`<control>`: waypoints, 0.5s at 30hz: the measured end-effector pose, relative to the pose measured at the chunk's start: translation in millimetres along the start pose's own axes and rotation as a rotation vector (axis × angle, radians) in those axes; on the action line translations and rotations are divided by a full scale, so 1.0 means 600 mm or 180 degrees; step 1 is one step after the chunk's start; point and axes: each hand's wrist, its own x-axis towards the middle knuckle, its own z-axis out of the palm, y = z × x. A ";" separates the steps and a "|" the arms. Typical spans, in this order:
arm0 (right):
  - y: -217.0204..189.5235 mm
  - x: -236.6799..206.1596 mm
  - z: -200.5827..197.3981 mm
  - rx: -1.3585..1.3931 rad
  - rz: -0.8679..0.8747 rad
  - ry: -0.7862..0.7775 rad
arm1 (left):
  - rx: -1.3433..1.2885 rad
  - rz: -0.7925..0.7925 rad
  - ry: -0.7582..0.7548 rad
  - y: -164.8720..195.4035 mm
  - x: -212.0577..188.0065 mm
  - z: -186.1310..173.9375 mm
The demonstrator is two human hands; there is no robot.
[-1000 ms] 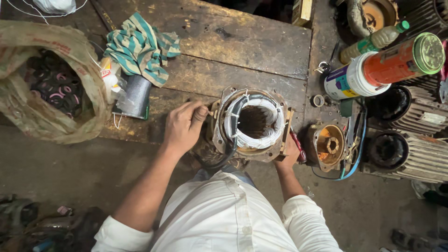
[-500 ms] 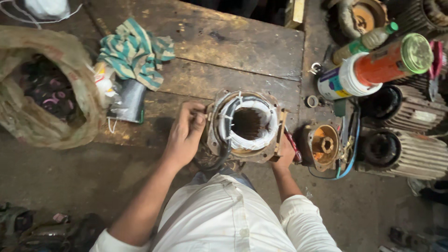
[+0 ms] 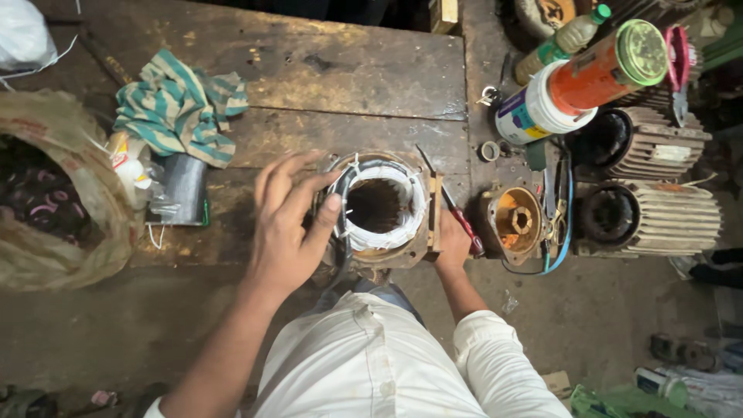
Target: The person uses a screwdriver to scrape and clean the inner surface of a motor stator. They repeatedly rotate the stator and scrape along the winding slots with the tool.
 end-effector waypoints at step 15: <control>-0.001 0.008 -0.022 0.0236 -0.0113 0.0079 | 0.0377 0.1445 -0.0337 0.021 -0.007 0.044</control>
